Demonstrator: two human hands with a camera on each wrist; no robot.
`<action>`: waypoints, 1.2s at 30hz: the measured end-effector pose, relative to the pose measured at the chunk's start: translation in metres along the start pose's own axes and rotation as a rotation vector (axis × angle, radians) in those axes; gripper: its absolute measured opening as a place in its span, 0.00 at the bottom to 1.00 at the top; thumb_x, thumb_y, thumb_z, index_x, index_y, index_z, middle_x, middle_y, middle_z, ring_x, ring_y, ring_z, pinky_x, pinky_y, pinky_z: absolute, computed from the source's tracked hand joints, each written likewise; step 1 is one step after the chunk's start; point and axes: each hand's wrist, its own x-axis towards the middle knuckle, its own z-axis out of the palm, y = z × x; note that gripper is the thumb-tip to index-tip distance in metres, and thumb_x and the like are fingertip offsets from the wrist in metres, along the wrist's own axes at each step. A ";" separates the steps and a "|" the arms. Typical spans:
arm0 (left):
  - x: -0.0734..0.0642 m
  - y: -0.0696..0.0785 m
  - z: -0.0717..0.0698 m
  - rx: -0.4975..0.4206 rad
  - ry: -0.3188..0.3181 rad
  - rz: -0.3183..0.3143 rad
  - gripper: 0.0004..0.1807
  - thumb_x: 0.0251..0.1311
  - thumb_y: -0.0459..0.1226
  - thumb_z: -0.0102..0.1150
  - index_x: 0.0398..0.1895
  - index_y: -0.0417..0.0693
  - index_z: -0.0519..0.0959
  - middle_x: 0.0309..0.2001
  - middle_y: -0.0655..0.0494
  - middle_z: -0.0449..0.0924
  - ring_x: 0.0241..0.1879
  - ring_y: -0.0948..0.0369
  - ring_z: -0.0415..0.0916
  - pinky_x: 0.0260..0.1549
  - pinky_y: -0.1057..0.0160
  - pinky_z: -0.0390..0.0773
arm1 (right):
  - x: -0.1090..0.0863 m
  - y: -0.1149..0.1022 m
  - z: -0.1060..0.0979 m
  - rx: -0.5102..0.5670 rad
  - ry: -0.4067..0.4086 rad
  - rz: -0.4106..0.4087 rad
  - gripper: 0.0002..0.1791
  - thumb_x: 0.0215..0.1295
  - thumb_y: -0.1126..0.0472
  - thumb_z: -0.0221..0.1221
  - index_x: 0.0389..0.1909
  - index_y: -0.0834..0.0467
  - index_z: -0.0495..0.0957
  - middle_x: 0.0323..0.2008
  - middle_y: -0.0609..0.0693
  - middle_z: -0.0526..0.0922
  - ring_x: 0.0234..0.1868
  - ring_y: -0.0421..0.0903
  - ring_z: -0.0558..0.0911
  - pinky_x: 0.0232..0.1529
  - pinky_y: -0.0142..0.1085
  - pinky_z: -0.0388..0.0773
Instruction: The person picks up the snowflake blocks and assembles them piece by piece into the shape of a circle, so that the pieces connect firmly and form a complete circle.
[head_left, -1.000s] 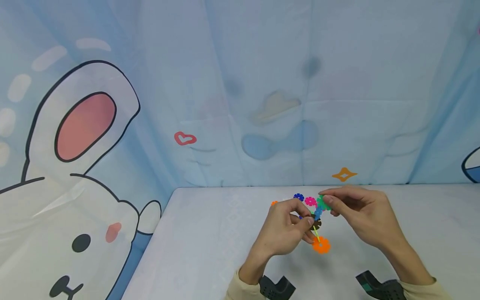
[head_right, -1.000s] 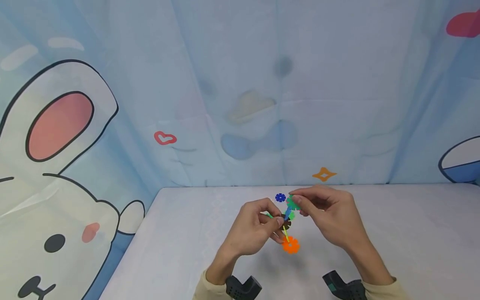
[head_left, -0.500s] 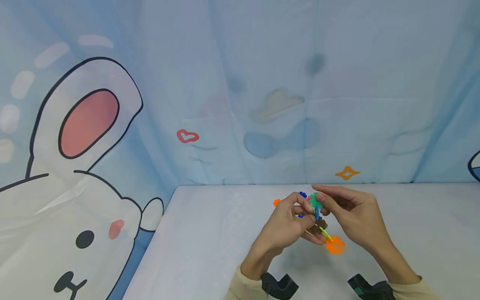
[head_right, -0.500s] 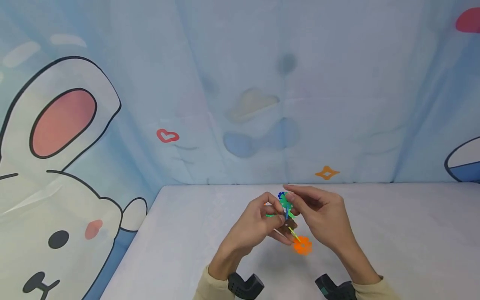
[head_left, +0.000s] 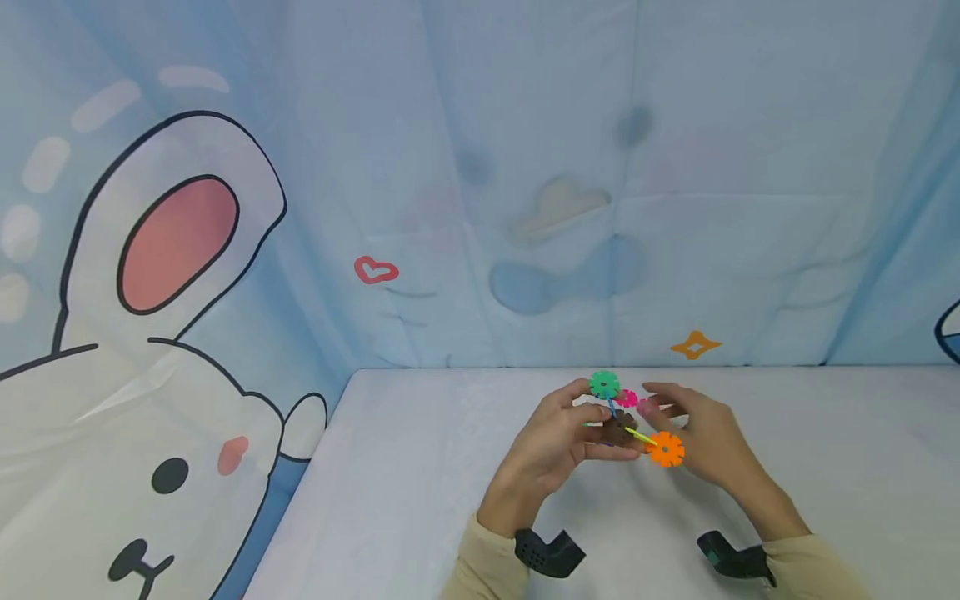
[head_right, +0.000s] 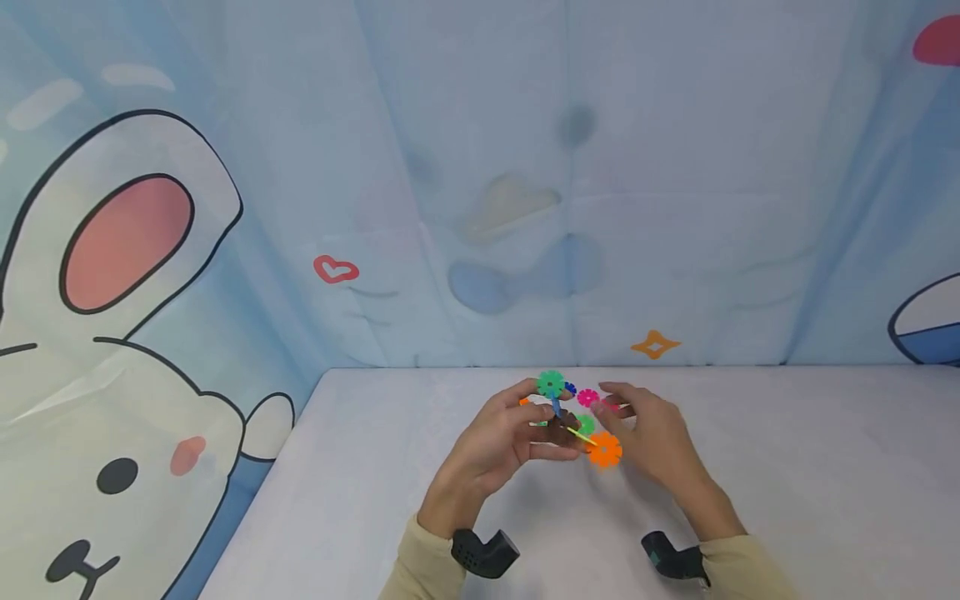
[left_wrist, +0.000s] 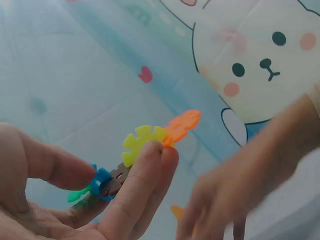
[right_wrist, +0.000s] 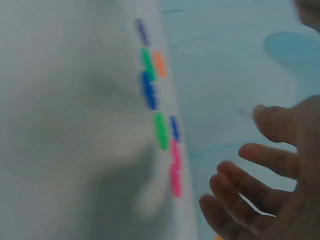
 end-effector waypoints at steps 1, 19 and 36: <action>0.001 0.000 -0.001 -0.034 0.009 -0.005 0.16 0.74 0.29 0.50 0.62 0.40 0.76 0.43 0.49 0.84 0.39 0.55 0.89 0.52 0.42 0.87 | 0.000 0.004 0.009 -0.024 -0.029 -0.045 0.26 0.71 0.61 0.67 0.66 0.67 0.77 0.54 0.70 0.85 0.52 0.70 0.84 0.47 0.62 0.86; 0.004 -0.002 -0.004 -0.084 0.112 0.051 0.08 0.81 0.35 0.48 0.49 0.43 0.77 0.38 0.50 0.81 0.37 0.58 0.87 0.49 0.46 0.88 | -0.007 -0.014 0.044 -0.106 -0.287 -0.016 0.28 0.68 0.63 0.70 0.67 0.65 0.78 0.65 0.63 0.82 0.67 0.67 0.78 0.68 0.67 0.73; 0.000 0.002 0.000 -0.019 0.023 0.049 0.10 0.82 0.38 0.49 0.49 0.41 0.78 0.38 0.51 0.83 0.35 0.59 0.89 0.48 0.43 0.89 | -0.001 0.015 0.024 -0.035 -0.213 -0.011 0.10 0.62 0.62 0.75 0.39 0.60 0.84 0.31 0.49 0.84 0.32 0.46 0.79 0.37 0.39 0.83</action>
